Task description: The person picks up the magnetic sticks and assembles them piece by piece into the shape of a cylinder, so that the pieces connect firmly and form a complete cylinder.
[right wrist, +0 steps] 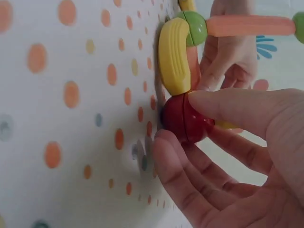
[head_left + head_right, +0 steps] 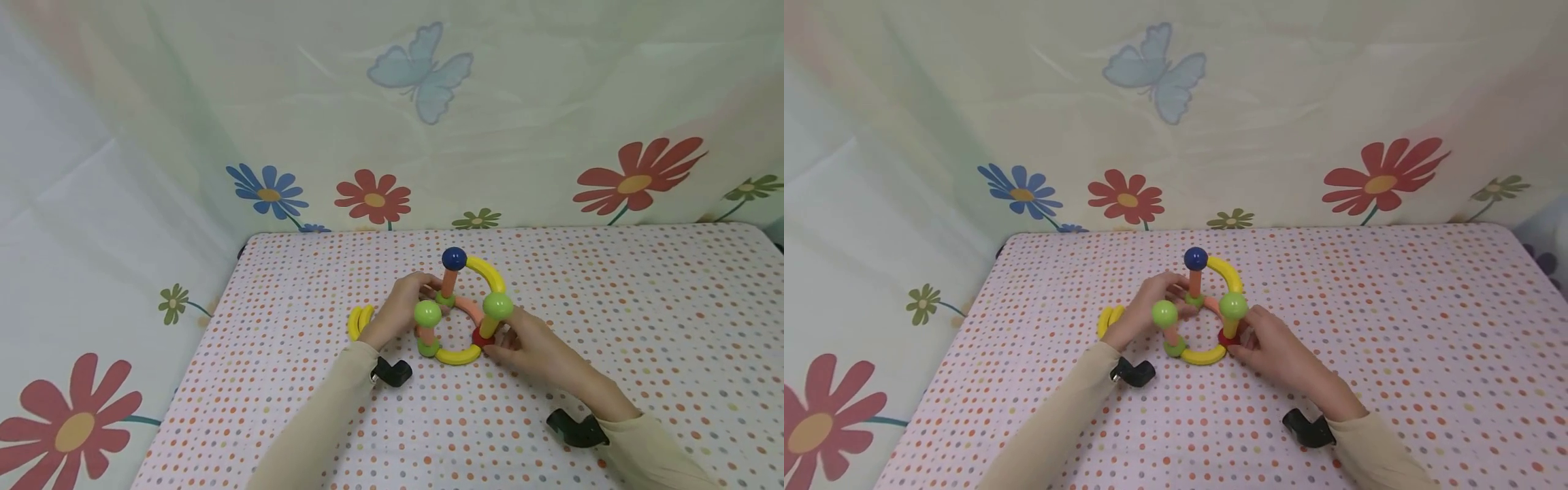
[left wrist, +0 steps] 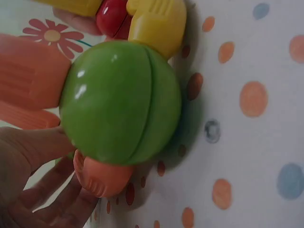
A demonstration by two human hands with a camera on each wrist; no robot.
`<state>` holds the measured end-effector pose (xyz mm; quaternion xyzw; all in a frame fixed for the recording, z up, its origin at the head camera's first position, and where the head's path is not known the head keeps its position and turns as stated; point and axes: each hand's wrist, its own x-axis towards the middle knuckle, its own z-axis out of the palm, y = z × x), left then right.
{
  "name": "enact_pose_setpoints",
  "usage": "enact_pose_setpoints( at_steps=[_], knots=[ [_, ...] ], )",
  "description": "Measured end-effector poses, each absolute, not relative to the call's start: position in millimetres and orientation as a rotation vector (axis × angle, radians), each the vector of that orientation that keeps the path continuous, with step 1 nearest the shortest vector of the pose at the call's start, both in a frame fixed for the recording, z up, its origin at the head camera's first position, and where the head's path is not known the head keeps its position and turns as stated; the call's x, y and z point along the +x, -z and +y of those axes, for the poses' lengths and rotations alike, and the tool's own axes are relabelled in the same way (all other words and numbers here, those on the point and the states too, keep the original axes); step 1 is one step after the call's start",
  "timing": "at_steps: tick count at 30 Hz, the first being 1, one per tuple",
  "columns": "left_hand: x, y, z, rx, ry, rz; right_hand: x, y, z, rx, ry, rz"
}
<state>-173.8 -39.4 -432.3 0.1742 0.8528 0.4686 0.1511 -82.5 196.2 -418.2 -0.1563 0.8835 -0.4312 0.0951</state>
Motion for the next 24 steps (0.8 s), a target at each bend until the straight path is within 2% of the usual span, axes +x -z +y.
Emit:
enact_pose_setpoints(
  at_steps=[8,12,17,24],
  knots=[
    [-176,433,-47,0.532,-1.302,2.451,-87,405,206,-0.484,1.207,2.679],
    [-175,431,-52,0.596,-1.268,2.438,-101,381,221,-0.509,1.169,2.790],
    [-172,420,-60,0.650,-1.238,2.431,-122,346,225,-0.678,1.246,2.894],
    [-148,398,-80,0.457,-0.968,2.741,-146,325,198,-0.866,1.241,2.791]
  ],
)
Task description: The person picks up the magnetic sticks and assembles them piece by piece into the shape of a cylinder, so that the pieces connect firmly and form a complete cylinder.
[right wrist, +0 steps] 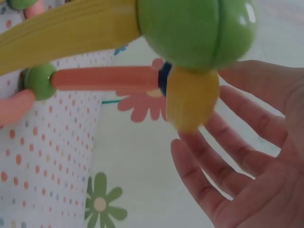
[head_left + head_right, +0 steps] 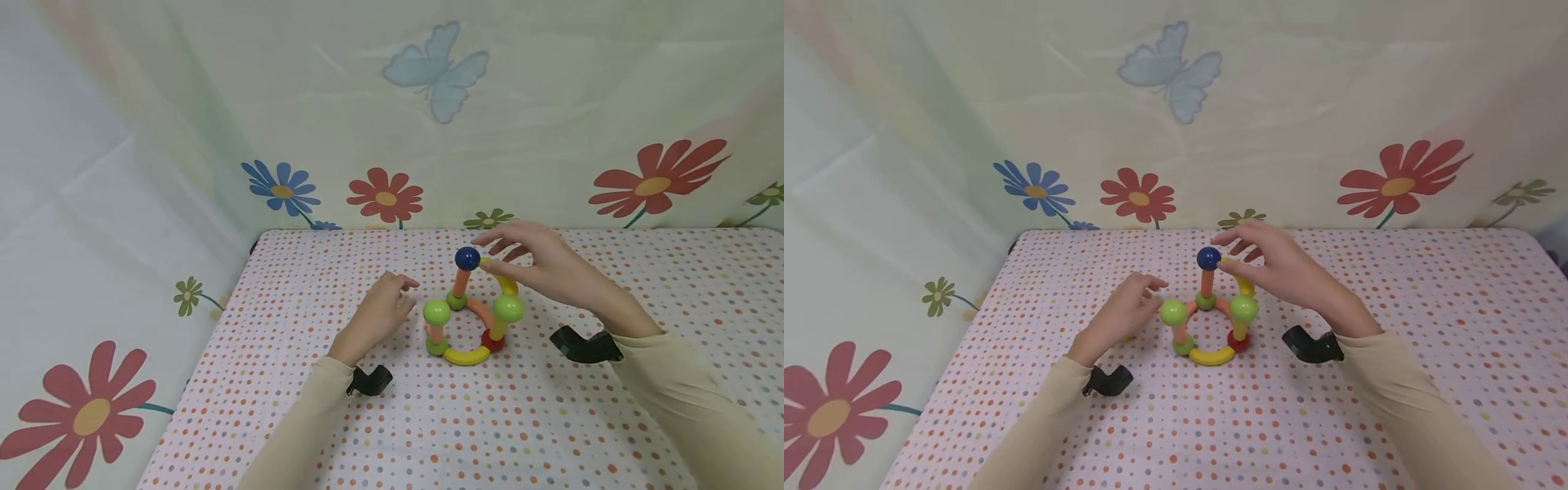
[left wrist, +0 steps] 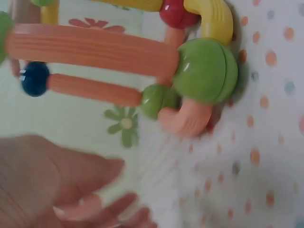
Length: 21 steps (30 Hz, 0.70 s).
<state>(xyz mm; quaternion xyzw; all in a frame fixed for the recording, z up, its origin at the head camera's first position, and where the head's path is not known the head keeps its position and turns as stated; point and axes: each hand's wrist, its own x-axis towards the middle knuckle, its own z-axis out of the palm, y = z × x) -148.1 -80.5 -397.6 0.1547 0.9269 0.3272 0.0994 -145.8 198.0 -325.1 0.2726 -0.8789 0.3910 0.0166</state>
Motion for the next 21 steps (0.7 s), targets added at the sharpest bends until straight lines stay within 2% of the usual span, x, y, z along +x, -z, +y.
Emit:
enact_pose_setpoints(
  at_steps=[7,21],
  knots=[
    [-132,398,-97,0.246,-0.754,2.847,-152,327,185,0.853,-1.230,-2.763],
    [-136,415,-92,0.293,-0.738,2.827,-157,332,177,0.877,-1.209,-2.766]
  ],
)
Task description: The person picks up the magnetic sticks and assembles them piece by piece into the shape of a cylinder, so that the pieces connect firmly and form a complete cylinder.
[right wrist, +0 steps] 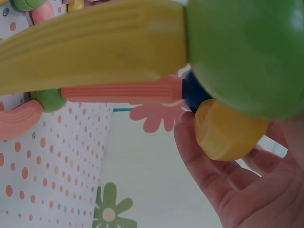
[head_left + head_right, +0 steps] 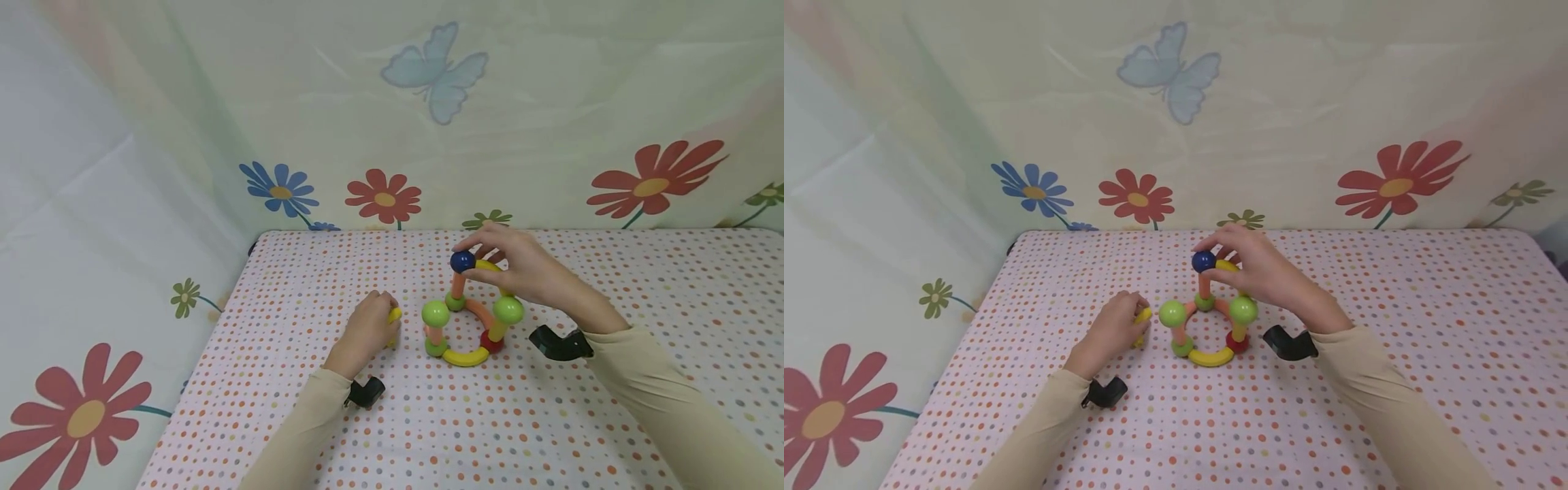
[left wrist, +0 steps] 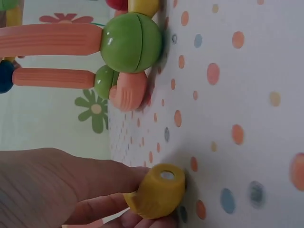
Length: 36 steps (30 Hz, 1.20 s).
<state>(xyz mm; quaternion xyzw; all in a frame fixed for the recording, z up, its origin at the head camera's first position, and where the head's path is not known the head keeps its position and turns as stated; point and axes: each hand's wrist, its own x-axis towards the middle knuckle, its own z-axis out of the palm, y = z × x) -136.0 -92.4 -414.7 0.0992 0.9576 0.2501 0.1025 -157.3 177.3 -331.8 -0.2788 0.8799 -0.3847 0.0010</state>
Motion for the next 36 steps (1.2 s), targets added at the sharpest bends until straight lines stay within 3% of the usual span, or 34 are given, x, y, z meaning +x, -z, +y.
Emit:
enact_pose_setpoints(
  at_steps=[13,24,36],
  knots=[
    [-164,375,-93,0.299,-1.135,2.637,-156,332,175,-0.858,1.196,2.773],
    [-166,330,-67,0.517,-1.170,2.591,-157,335,176,-0.884,1.227,2.755],
    [-175,331,-67,0.512,-1.337,2.360,-152,329,177,-0.901,1.212,2.793]
  ],
)
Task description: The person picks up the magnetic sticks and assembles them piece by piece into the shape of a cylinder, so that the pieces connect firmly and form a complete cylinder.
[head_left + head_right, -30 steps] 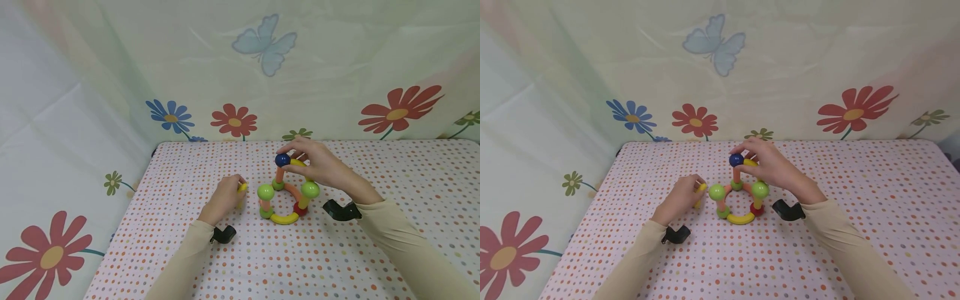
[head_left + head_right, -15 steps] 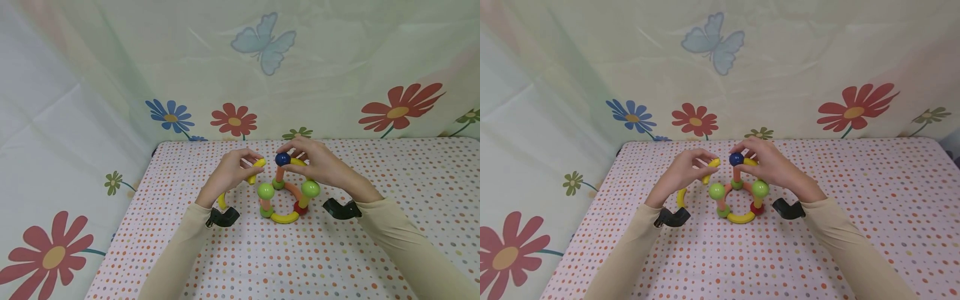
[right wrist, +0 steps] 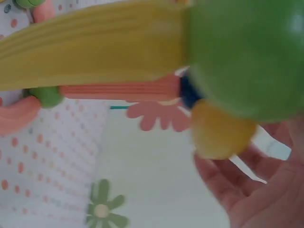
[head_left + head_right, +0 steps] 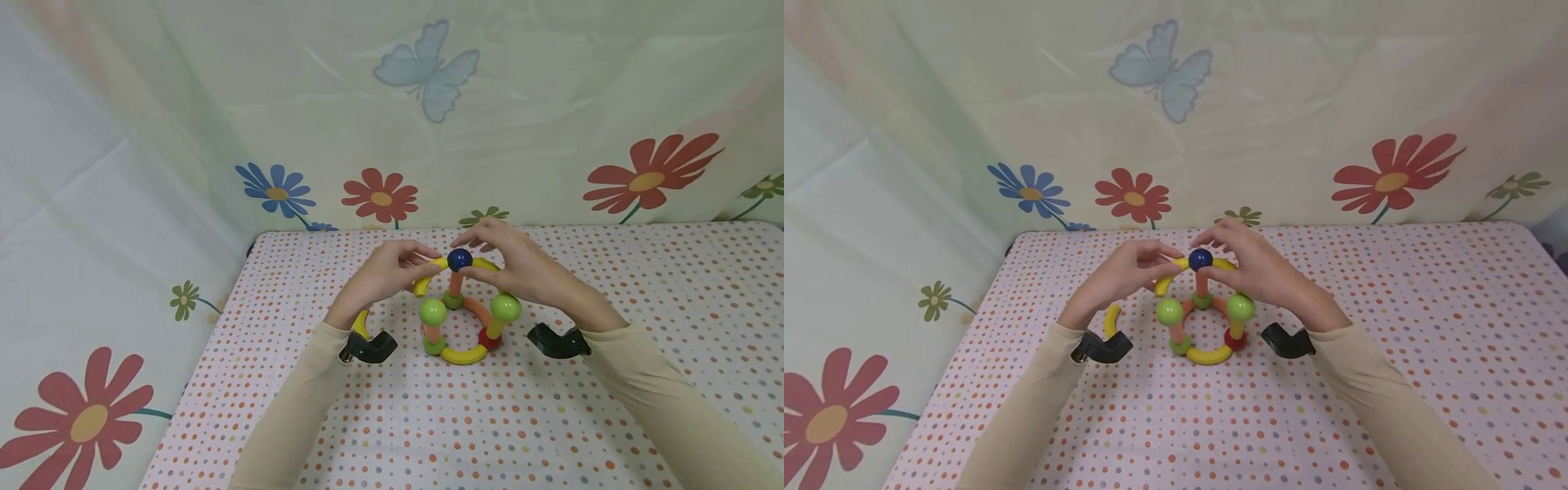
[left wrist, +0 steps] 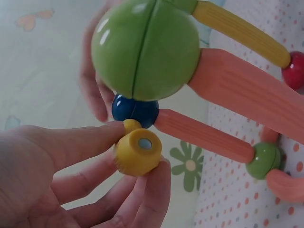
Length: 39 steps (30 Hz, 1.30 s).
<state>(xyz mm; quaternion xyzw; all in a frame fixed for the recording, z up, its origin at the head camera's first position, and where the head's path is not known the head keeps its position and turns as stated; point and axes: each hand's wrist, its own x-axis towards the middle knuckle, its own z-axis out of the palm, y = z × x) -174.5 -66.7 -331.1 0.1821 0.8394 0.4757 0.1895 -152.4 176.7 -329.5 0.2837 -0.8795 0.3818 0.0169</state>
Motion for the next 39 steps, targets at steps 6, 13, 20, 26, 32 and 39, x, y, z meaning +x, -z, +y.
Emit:
enact_pose_setpoints(
  at_steps=[6,13,20,26,32,39],
  knots=[
    [-181,335,-74,0.468,-1.457,2.159,-139,312,168,1.028,-1.086,-2.533],
    [-185,338,-77,0.399,-1.522,2.065,-121,310,145,1.410,-1.042,-2.607],
    [-185,338,-76,0.352,-1.594,1.978,-118,314,138,1.409,-1.019,-2.662],
    [-184,339,-76,0.348,-1.608,1.946,-118,317,137,1.424,-0.994,-2.575],
    [-183,339,-76,0.339,-1.599,1.951,-118,320,138,1.418,-0.989,-2.525],
    [-183,341,-77,0.328,-1.612,1.938,-117,317,143,1.365,-1.032,-2.544]
  ],
)
